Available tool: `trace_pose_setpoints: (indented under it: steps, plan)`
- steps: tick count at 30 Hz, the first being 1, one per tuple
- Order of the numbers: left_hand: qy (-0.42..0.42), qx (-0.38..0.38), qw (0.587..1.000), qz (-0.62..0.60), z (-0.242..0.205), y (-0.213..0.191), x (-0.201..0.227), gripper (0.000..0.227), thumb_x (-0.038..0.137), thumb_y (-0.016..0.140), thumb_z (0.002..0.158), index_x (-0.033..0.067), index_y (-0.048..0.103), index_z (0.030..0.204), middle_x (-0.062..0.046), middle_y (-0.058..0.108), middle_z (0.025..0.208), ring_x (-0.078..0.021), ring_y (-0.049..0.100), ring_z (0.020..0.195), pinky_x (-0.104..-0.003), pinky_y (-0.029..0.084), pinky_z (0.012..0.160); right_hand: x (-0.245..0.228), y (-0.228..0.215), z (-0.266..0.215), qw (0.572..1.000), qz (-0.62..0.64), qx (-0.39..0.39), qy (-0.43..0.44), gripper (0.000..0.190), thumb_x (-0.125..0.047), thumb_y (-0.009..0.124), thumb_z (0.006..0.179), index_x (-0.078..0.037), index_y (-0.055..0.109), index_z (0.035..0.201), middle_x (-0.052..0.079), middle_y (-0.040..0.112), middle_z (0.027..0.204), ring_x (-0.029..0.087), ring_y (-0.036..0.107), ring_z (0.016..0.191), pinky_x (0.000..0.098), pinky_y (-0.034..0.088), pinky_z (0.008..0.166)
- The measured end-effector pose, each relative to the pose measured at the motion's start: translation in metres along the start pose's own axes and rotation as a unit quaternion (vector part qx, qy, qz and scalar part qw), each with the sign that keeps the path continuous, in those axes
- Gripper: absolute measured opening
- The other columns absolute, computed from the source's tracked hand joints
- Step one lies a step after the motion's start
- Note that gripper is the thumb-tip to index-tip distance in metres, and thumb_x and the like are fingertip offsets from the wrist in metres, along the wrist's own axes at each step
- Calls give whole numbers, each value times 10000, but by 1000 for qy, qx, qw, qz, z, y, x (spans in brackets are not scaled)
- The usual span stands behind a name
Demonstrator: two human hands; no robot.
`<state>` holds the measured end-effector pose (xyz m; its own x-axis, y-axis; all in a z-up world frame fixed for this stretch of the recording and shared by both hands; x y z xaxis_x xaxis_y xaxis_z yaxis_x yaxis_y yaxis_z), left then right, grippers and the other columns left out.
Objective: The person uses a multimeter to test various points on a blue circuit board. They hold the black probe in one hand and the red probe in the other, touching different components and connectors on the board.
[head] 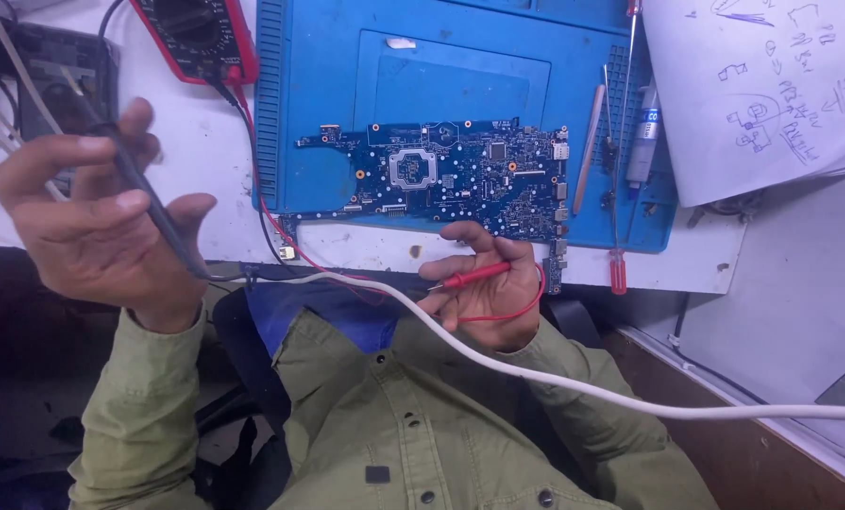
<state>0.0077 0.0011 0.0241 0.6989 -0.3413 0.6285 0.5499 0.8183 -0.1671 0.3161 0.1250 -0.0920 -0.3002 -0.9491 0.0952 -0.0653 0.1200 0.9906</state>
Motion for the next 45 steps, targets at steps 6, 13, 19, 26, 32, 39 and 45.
trace_pose_setpoints:
  steps: [6,13,19,26,32,39,45]
  plan:
    - [-10,-22,998,-66,-15,13,-2,375,26,797,943,75,540,1213,-169,513,1329,-396,639,1278,-463,678,996,-6,8,13,998,-47,-33,17,604,-287,395,1096,26,249,1591,429,578,1352,685,630,1033,643,615,698]
    - [-19,-100,993,-52,-12,26,12,386,-101,836,906,13,520,1097,-274,522,1225,-456,652,1187,-616,679,1055,27,104,43,883,-443,-103,114,645,-206,539,1116,-9,219,1640,330,709,1156,412,770,957,416,676,780]
    - [-103,21,994,-6,0,14,-4,291,64,801,997,-15,556,1131,-157,560,1237,-338,660,1172,-505,695,1038,34,131,38,744,-563,-302,197,341,-283,458,1155,-37,660,1279,137,768,998,227,747,792,313,588,675]
    - [-252,116,958,-68,12,-26,-4,324,184,785,1098,101,474,1135,-111,579,1281,-407,754,1138,-410,672,929,29,137,36,747,-436,-348,361,351,-253,483,1156,-4,623,1359,149,738,1093,289,761,1022,340,617,932]
    - [-271,44,938,-213,5,-26,3,308,208,797,1007,145,528,1143,-66,635,1233,-311,745,1058,-400,711,900,47,119,33,782,-481,-305,253,328,-266,477,1200,-128,522,1494,85,667,1270,259,693,1150,403,615,1094]
    - [-310,-129,925,-175,-14,4,18,171,55,730,955,-4,622,1075,-209,672,1081,-350,775,926,-390,710,849,49,113,36,742,-561,-273,245,359,-269,503,1170,-138,518,1503,94,697,1227,262,715,1091,386,602,991]
    - [-245,-167,955,-35,-32,-1,14,175,124,690,994,-39,700,1058,-185,757,997,-335,768,970,-422,605,915,51,112,41,725,-611,-216,232,375,-292,443,1168,-135,485,1506,104,698,1235,299,701,1103,459,603,993]
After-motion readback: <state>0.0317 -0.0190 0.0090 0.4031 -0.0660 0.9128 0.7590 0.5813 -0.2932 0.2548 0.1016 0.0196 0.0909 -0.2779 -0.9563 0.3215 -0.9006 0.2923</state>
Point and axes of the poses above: each hand's wrist, its own z-axis towards the middle knuckle, its own y-axis out of the palm, x = y × z, the point moved 2 cm from there along z, towards the middle knuckle
